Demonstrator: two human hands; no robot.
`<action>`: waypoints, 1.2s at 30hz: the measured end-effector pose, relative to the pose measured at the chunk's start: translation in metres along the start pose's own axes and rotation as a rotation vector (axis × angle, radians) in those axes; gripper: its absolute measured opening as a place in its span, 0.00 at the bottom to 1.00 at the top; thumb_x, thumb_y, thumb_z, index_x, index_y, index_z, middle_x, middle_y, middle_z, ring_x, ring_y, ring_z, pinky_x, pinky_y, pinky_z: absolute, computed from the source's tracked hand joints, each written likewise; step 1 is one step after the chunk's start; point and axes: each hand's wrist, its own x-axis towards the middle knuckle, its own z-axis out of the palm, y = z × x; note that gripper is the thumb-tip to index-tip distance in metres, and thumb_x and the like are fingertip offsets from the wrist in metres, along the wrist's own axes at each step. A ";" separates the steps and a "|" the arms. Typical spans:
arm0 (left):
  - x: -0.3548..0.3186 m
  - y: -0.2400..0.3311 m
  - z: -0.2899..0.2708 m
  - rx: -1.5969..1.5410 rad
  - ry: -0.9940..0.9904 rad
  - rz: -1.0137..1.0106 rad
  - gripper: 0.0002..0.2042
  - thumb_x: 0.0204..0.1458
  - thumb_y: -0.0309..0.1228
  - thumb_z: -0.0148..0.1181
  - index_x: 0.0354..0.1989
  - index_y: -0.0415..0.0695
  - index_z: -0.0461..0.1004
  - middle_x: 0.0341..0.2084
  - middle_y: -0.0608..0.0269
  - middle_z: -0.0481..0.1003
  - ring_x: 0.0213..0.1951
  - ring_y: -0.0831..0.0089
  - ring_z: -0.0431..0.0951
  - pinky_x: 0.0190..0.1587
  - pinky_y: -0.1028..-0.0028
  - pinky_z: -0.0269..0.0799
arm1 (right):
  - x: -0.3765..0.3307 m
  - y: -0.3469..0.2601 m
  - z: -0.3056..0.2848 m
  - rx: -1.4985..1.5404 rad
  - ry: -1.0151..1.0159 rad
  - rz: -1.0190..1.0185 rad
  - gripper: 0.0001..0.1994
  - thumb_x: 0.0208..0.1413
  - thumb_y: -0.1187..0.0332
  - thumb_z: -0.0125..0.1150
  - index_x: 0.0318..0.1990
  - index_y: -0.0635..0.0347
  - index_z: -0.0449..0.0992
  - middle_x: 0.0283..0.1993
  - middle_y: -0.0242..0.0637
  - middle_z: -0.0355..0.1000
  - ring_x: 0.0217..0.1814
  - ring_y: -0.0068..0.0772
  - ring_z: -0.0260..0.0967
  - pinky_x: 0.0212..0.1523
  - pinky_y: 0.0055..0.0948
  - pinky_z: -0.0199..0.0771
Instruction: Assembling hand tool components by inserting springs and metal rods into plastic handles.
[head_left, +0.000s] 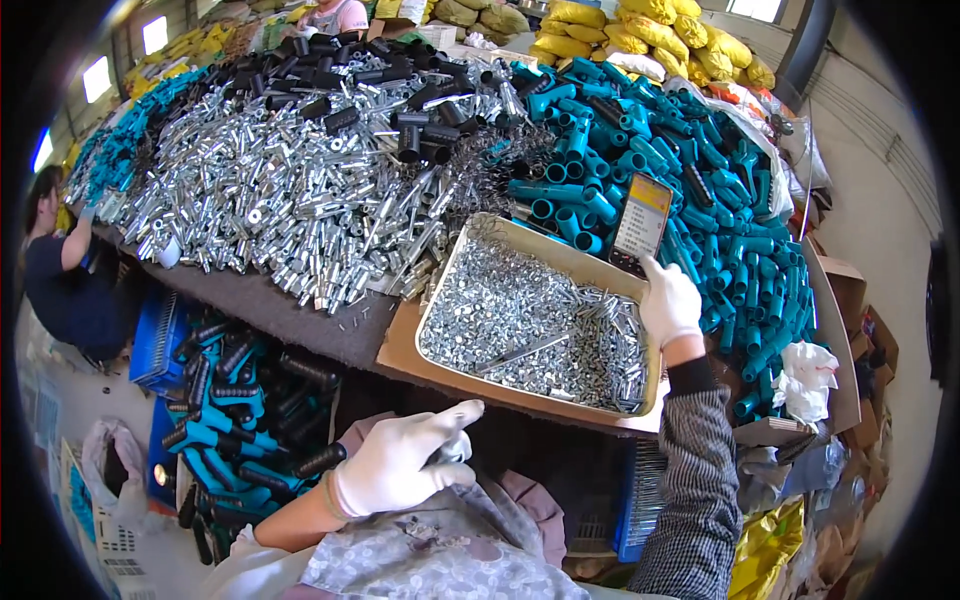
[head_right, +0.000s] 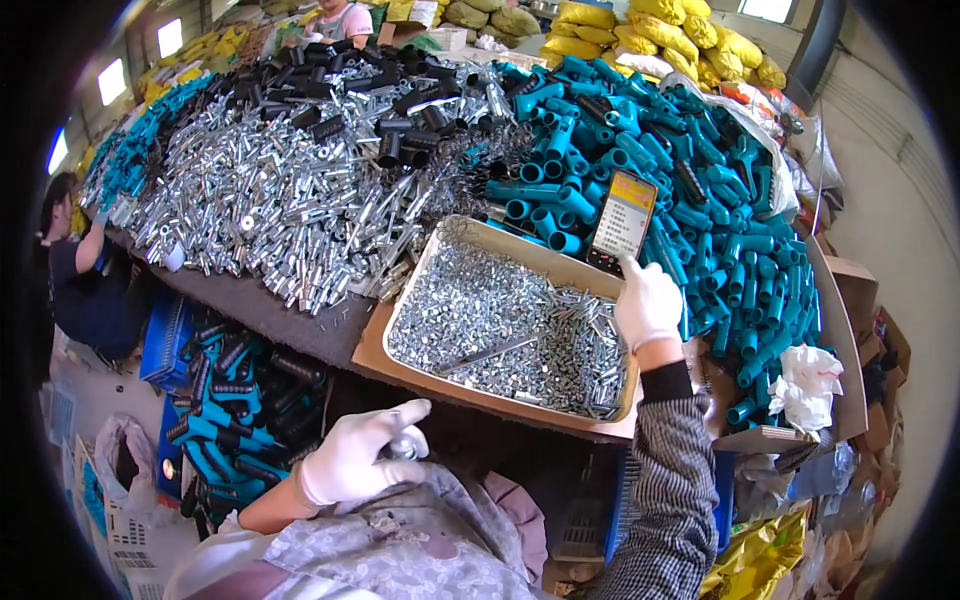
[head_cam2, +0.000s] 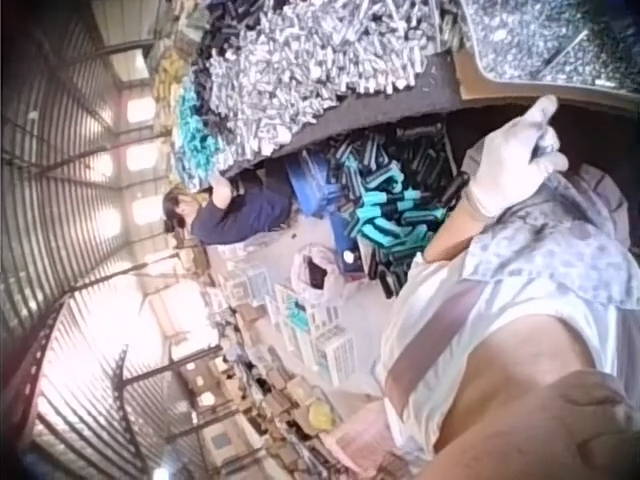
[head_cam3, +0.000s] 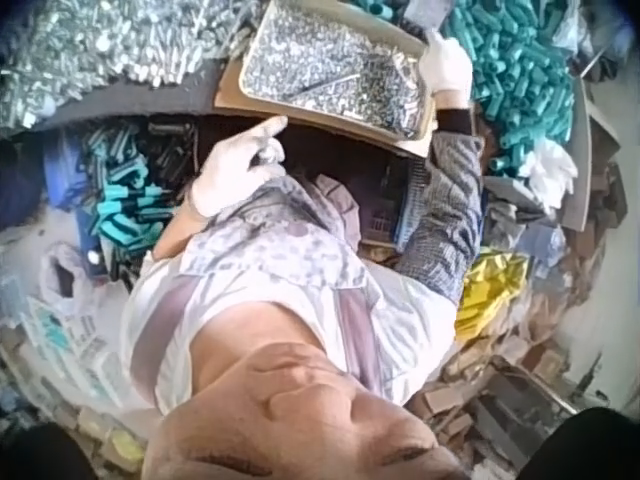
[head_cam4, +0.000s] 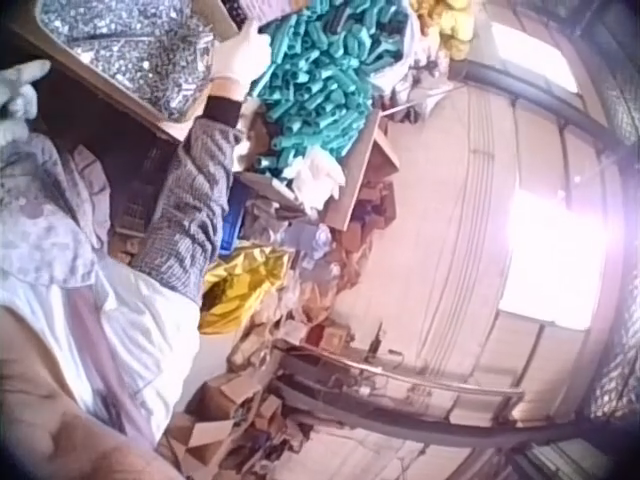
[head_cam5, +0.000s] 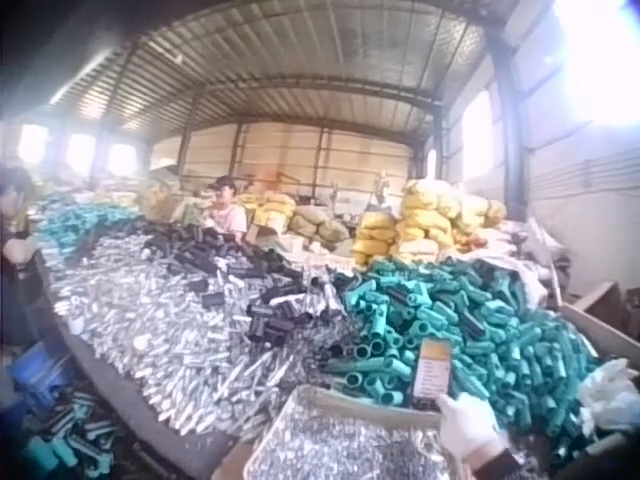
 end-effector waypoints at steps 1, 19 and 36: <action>-0.001 -0.004 0.003 0.039 0.027 0.066 0.35 0.48 0.32 0.74 0.64 0.38 0.64 0.30 0.61 0.80 0.29 0.76 0.78 0.35 0.76 0.74 | 0.009 0.001 0.004 -0.035 -0.028 0.039 0.20 0.54 0.71 0.54 0.56 0.47 0.75 0.35 0.49 0.73 0.38 0.51 0.76 0.38 0.46 0.77; 0.003 -0.010 0.010 -0.564 0.428 -0.134 0.28 0.59 0.42 0.62 0.61 0.35 0.65 0.38 0.54 0.78 0.39 0.75 0.77 0.43 0.75 0.73 | -0.178 -0.149 -0.056 1.508 -0.709 -0.065 0.33 0.55 0.41 0.62 0.56 0.63 0.73 0.41 0.48 0.77 0.41 0.39 0.78 0.44 0.33 0.76; -0.010 0.009 0.002 0.336 -0.029 0.032 0.17 0.46 0.37 0.70 0.44 0.46 0.79 0.26 0.61 0.78 0.27 0.61 0.80 0.30 0.68 0.75 | -0.109 -0.106 -0.069 1.070 -0.439 -0.253 0.11 0.59 0.62 0.59 0.34 0.60 0.81 0.28 0.46 0.76 0.31 0.49 0.76 0.36 0.39 0.76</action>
